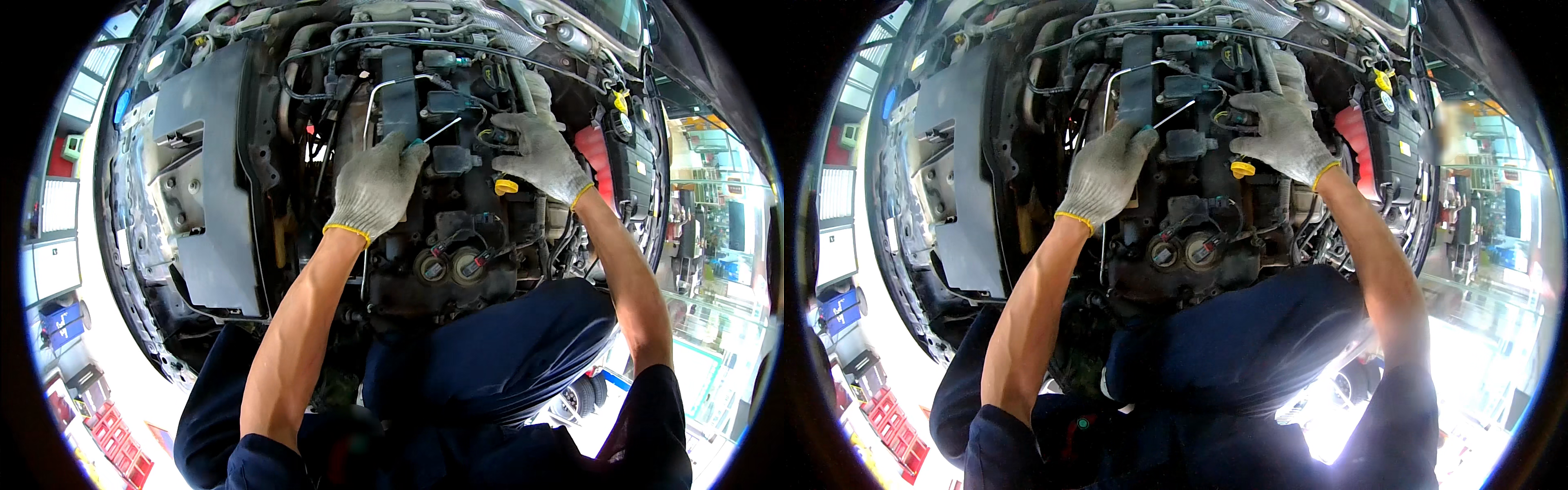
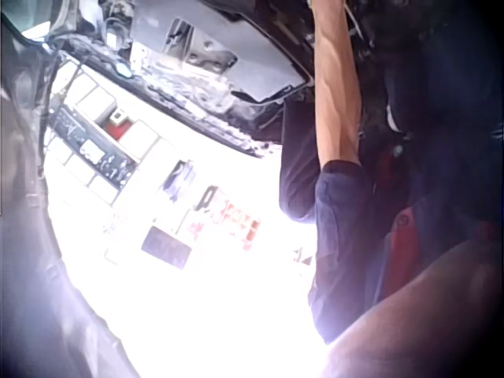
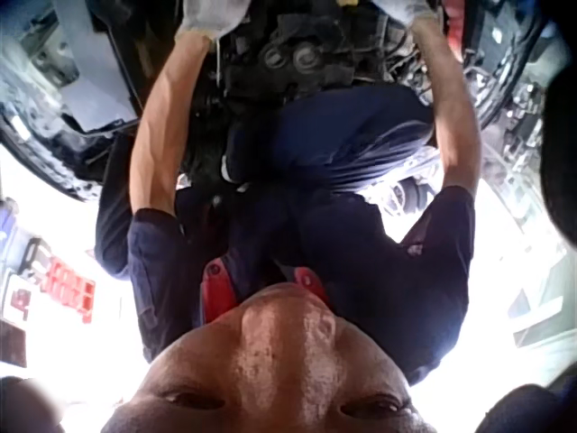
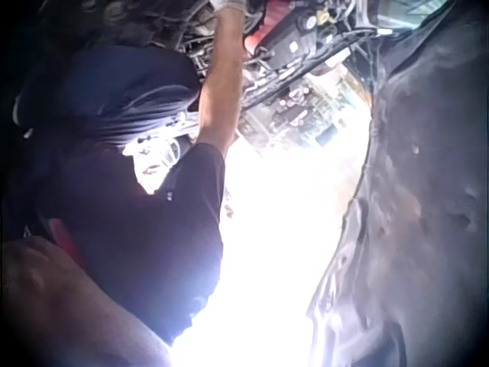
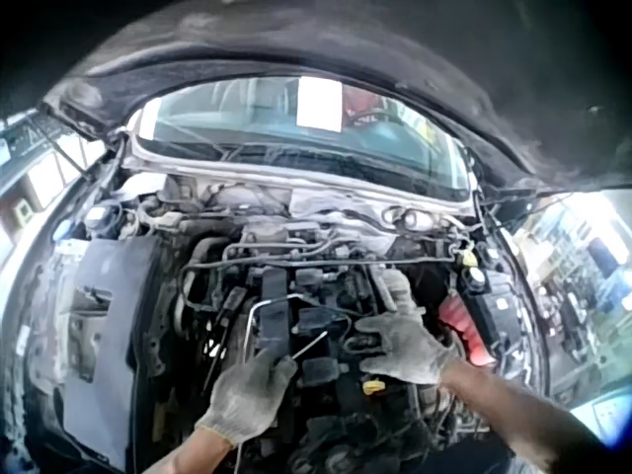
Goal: The person works inside a car engine bay, using a screwdriver to loosen and remove bolts and clips while adjusting hoses and connectors. The person repeatedly reaches into the engine compartment to manipulate components and reposition parts.
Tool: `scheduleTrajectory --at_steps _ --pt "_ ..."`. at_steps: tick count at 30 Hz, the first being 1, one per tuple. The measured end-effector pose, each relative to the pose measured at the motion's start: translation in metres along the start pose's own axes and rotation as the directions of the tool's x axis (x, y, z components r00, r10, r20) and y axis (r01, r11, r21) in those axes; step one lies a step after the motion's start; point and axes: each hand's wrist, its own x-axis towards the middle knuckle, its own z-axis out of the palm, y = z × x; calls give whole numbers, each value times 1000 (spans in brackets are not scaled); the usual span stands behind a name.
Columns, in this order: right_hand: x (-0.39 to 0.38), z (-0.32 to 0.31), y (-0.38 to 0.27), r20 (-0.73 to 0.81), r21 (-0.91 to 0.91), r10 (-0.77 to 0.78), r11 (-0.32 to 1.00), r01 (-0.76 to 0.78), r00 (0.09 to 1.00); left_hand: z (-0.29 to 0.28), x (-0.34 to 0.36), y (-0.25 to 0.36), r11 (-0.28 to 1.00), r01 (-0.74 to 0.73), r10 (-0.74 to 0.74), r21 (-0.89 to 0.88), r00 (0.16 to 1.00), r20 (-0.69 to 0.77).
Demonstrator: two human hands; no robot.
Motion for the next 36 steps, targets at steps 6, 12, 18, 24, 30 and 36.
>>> scheduleTrajectory --at_steps 6,12,18,24,30,36 --pt "3 24 43 -96 374 73 927 -32 993 -1 0 10 999 27 -28 42 999 32" --pt "-2 5 7 -6 252 91 964 -87 996 -3 -10 12 995 83 -86 -63 995 -51" --pt "-8 8 35 -254 246 -84 958 148 964 11 -2 57 951 -109 56 -288 981 -184" --pt "-15 2 36 -141 683 33 727 73 990 51 33 101 915 -369 337 -164 922 -192" --pt "-6 -7 40 -247 842 255 534 77 935 50 28 95 948 -245 220 -204 966 -139" --pt "2 -38 77 -12 651 96 756 -65 995 40 63 72 955 -244 238 -172 970 -52"
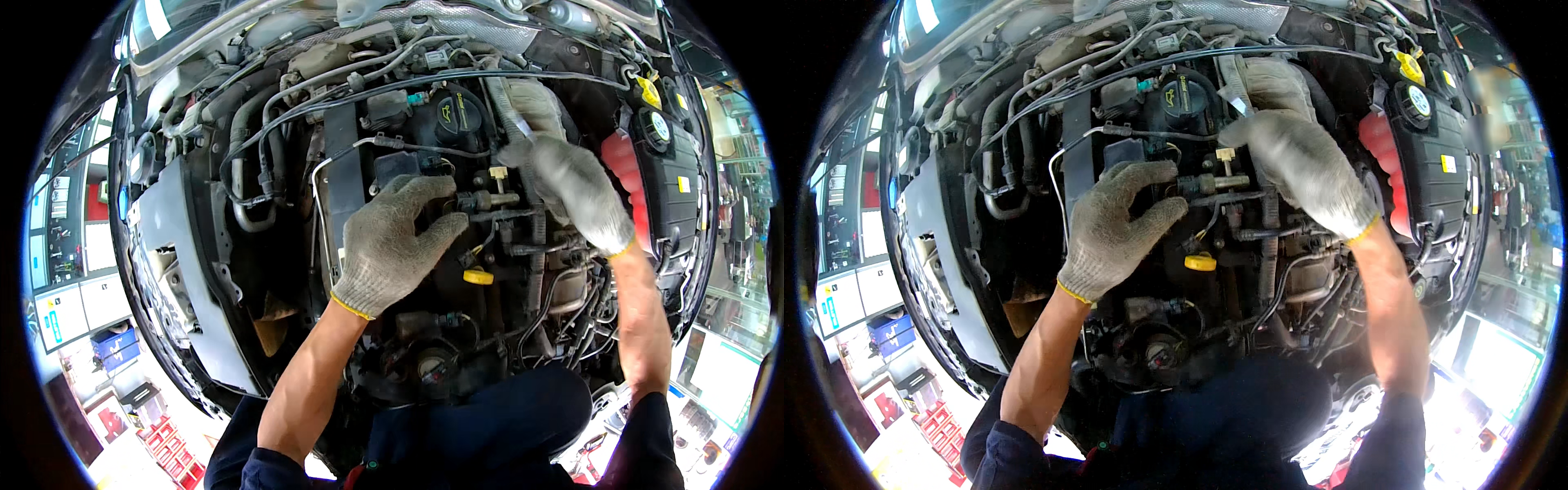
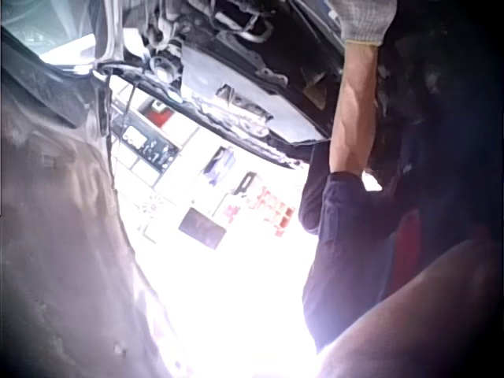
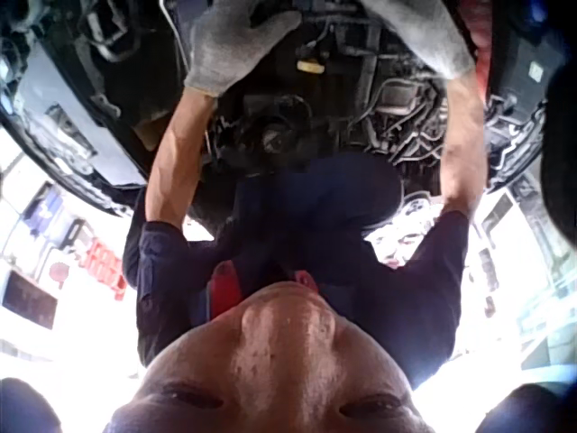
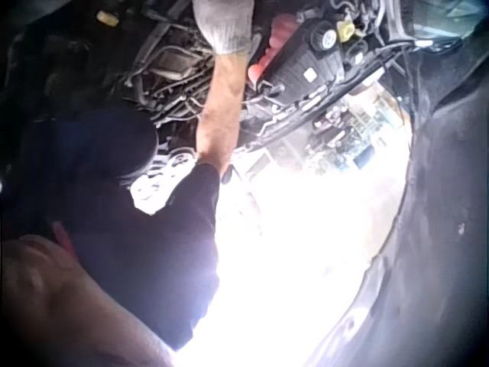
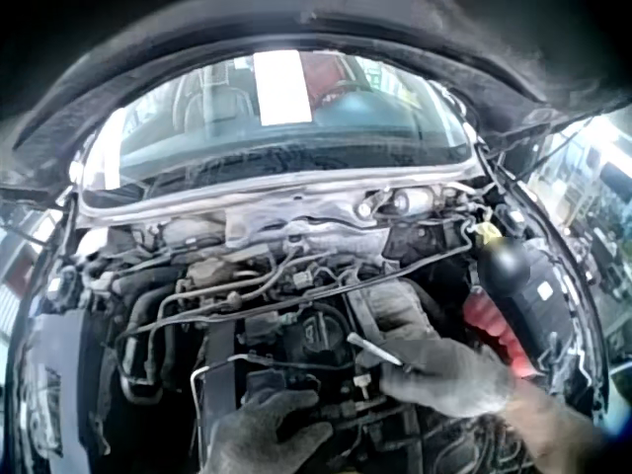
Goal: The person works inside a car engine bay, using a screwdriver to loosen and remove bolts and clips while adjusting hoses and connectors. The person repeatedly reaches into the engine compartment to manipulate components and reposition parts.
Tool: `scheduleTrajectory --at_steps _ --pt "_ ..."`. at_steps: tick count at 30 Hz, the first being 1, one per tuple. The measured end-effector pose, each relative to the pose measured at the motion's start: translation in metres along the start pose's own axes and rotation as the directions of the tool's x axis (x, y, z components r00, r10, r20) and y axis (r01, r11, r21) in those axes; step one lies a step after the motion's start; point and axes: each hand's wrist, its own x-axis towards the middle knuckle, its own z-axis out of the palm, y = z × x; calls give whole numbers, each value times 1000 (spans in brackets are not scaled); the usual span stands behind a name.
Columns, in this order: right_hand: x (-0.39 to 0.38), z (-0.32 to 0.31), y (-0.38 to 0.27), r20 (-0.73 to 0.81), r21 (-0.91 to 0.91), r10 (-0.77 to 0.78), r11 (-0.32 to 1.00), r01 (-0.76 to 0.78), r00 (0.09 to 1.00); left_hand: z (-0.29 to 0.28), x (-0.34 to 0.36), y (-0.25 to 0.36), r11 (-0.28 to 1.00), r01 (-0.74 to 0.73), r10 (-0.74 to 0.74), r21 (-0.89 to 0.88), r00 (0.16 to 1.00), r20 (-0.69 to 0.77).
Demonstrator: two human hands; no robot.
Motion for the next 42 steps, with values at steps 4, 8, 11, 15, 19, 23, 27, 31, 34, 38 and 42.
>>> scheduleTrajectory --at_steps 4,8,11,15,19,23,27,31,34,38,42 --pt "15 -18 -30 255 -358 34 932 62 966 6 11 -3 990 62 -66 129 997 31" --pt "31 -24 -15 377 -359 -190 872 332 906 10 11 -1 986 102 -111 129 991 68" --pt "47 -30 -10 441 -368 -217 841 396 871 11 13 -2 990 125 -130 64 987 92" --pt "56 -33 -23 481 -400 -100 859 320 871 8 15 -4 987 159 -157 -4 978 139" --pt "53 -31 -42 527 -510 75 825 243 847 11 13 -10 993 100 -94 -55 990 101" --pt "58 -31 -38 603 -455 -69 789 413 795 10 13 -10 995 88 -82 -44 990 116" --pt "62 -27 -56 628 -504 -22 750 428 778 8 12 -13 996 33 -24 -80 993 112" --pt "68 -12 -87 545 -657 308 735 169 780 9 8 -23 990 -60 67 -130 997 48" --pt "51 -16 -82 547 -614 154 741 270 823 12 2 -24 959 52 -31 -278 996 80" --pt "18 -3 -71 281 -634 240 773 -8 929 18 3 -34 961 -92 94 -262 996 -7" --pt "-18 40 -8 -97 -555 -123 830 49 988 16 8 -30 990 17 -1 -142 994 110"
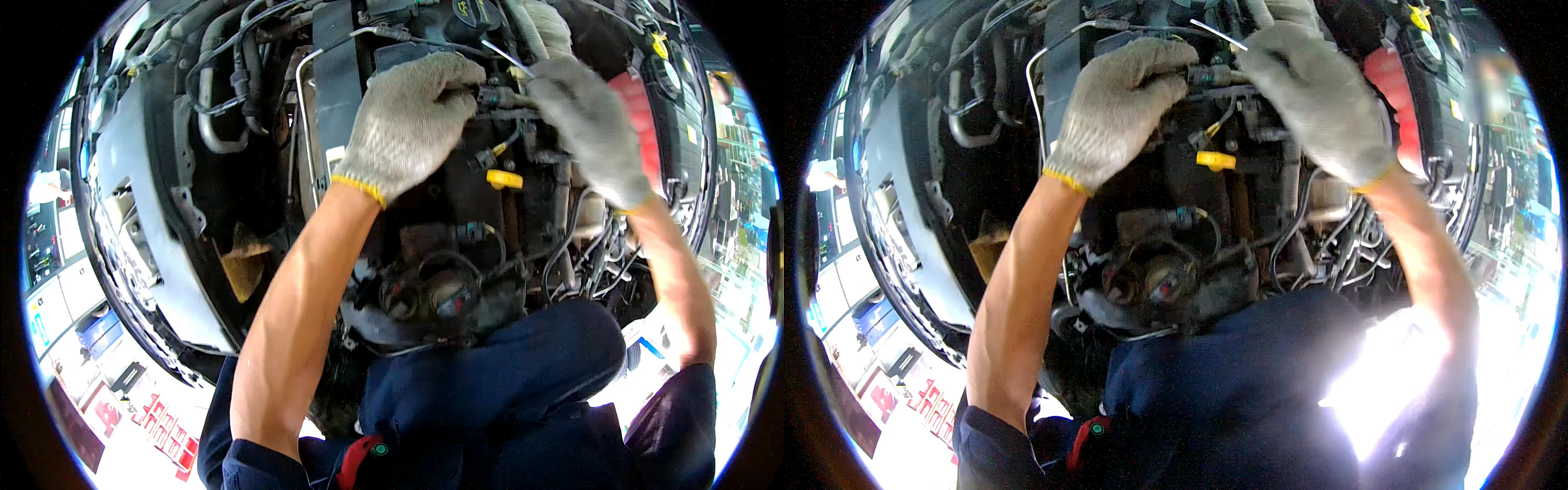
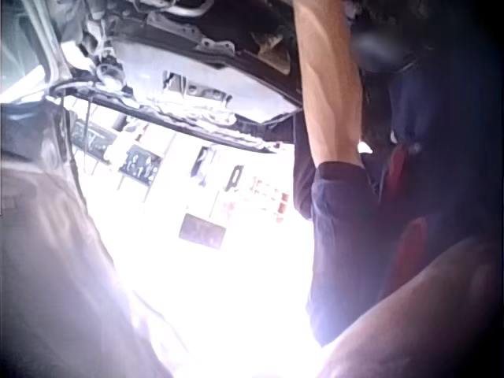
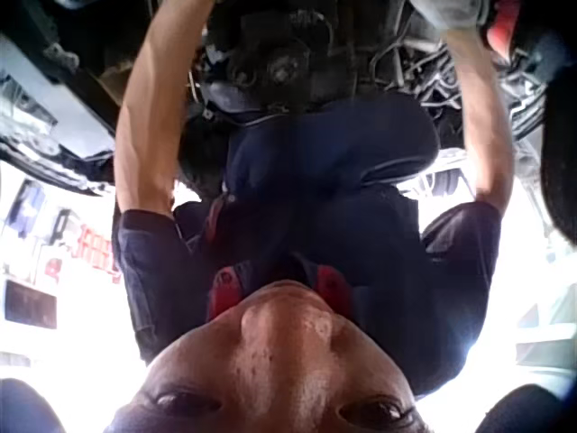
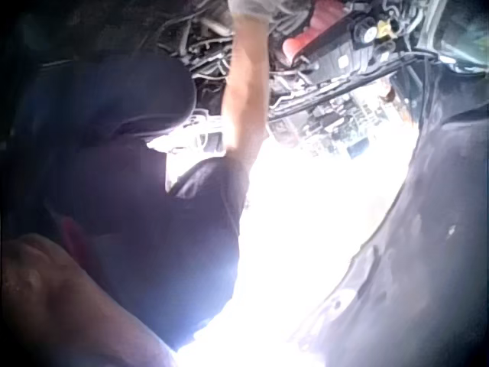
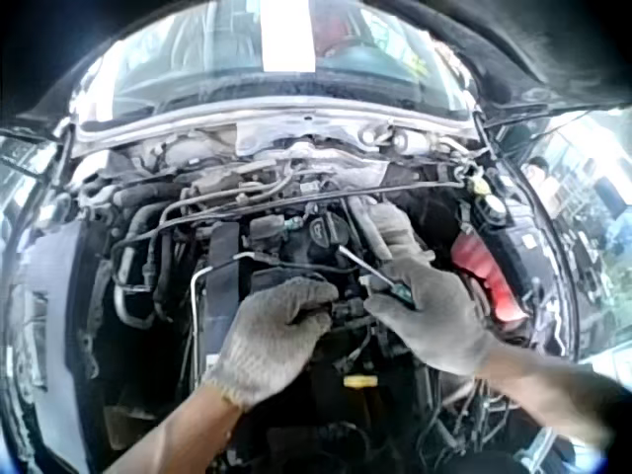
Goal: The person works inside a car engine bay, using a screwdriver to loosen and remove bolts and clips while adjusting hoses and connectors. The person repeatedly reaches into the engine compartment to manipulate components and reposition parts.
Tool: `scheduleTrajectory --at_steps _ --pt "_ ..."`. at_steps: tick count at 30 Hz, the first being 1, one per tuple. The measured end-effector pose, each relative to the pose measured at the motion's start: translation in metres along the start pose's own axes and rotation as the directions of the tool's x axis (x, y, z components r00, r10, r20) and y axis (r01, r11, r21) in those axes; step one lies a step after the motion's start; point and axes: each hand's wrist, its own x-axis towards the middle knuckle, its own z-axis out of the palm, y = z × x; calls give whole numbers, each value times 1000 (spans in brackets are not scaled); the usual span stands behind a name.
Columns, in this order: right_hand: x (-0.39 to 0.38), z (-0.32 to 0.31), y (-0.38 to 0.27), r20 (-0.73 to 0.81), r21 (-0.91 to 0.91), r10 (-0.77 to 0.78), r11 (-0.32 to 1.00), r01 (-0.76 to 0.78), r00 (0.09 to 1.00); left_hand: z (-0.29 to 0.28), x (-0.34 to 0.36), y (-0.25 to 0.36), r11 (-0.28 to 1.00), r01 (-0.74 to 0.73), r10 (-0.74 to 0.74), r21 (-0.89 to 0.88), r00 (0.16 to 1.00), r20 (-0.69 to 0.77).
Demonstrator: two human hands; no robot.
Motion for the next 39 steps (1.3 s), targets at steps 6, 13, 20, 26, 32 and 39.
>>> scheduleTrajectory --at_steps 6,13,20,26,32,39 --pt "-10 23 7 -306 -63 70 994 -94 950 -29 28 28 816 -329 203 476 933 297" --pt "-5 32 2 -397 -108 -69 994 28 915 -36 48 34 476 -593 247 649 799 549" --pt "-11 22 6 -375 34 -181 977 208 909 -9 3 8 983 100 -106 157 994 32" --pt "-6 -36 -3 0 -87 -219 972 218 976 1 -8 6 999 -51 52 17 996 -73" --pt "29 -52 -17 150 -321 -469 810 492 870 6 -6 4 994 -94 101 54 984 -150" --pt "47 -54 -29 210 -354 -488 770 531 847 9 0 8 960 -83 89 267 996 -11"
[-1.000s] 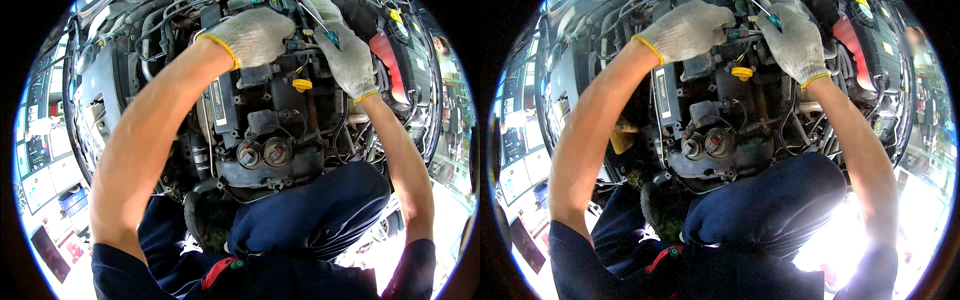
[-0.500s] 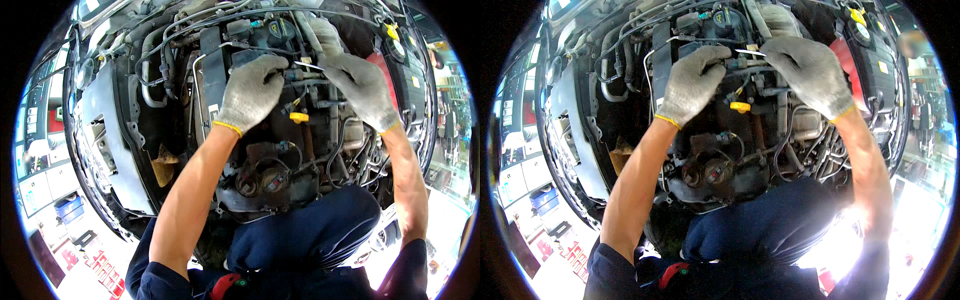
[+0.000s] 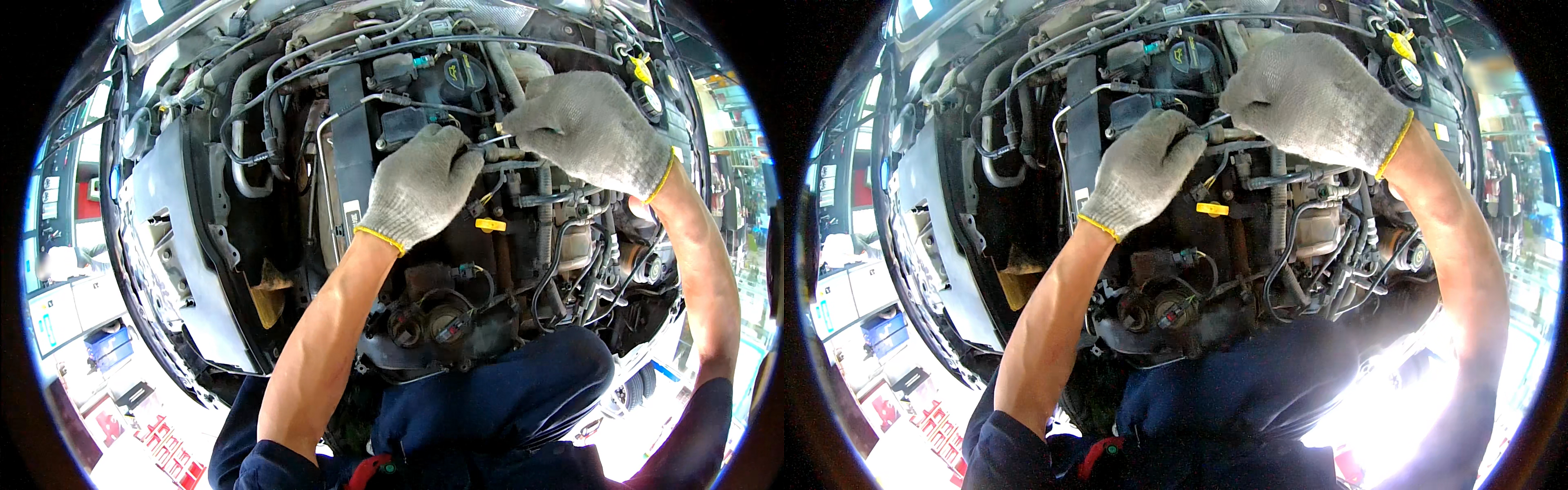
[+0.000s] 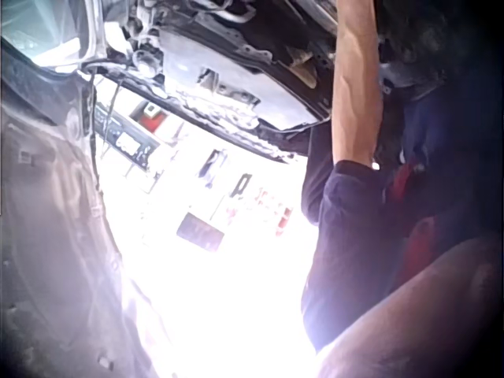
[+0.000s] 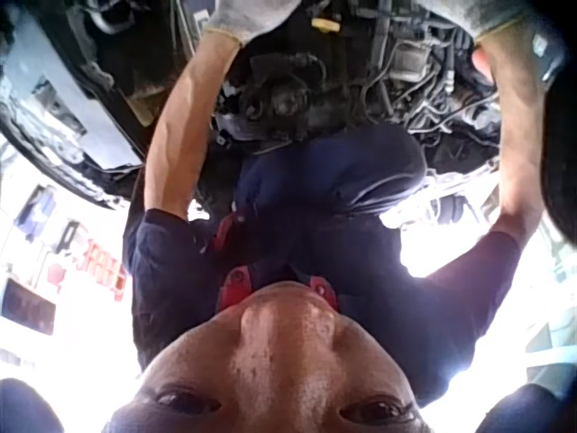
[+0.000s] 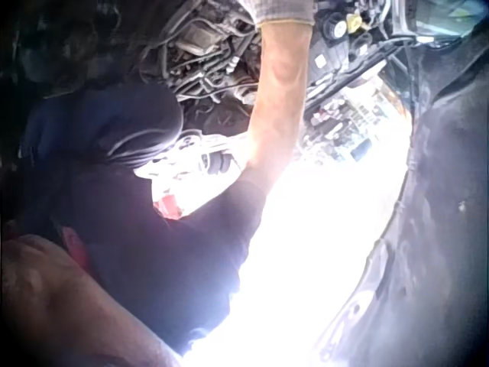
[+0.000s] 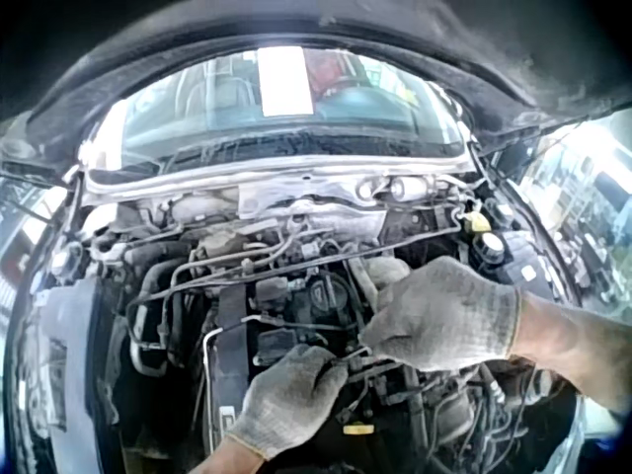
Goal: The person works inside a car engine bay, using a screwdriver to loosen and remove bolts and clips while adjusting hoses and connectors. The person repeatedly reaches into the engine compartment to manipulate components and reposition parts.
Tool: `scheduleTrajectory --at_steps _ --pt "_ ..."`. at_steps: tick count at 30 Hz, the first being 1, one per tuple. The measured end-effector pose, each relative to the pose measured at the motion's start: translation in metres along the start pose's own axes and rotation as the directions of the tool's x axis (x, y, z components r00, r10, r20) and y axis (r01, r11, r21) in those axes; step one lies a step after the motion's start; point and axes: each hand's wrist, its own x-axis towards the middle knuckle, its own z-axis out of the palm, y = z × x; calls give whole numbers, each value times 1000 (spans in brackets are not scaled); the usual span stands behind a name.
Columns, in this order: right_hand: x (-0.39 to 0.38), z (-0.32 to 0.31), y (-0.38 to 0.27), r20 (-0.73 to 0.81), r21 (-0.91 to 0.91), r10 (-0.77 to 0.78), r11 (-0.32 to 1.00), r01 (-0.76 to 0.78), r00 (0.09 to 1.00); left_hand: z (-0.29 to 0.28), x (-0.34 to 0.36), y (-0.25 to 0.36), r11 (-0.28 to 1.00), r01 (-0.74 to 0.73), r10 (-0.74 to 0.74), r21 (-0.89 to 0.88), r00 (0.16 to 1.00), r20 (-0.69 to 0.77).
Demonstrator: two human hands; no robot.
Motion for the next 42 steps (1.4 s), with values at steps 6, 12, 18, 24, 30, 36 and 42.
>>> scheduleTrajectory --at_steps 6,12,18,24,30,36,42 --pt "18 -12 -5 175 -45 -11 999 19 984 2 -4 -8 996 -79 81 38 996 -44" --pt "38 -1 4 360 -257 -144 934 247 922 0 -2 -3 998 -5 4 -70 1000 -23" --pt "5 4 19 235 369 66 917 -152 970 0 1 -2 998 10 -12 -55 999 -47" --pt "-6 16 31 303 592 172 737 -326 937 -1 -1 0 998 16 -17 -59 999 -31" --pt "-11 23 25 178 516 128 832 -203 976 5 -6 -7 997 -77 78 11 992 -101" --pt "-21 10 6 103 130 181 972 -194 978 1 -5 -4 995 -35 27 -95 996 -84" --pt "-62 28 -56 29 337 459 832 -441 888 2 -5 -27 959 -265 273 101 959 -72"
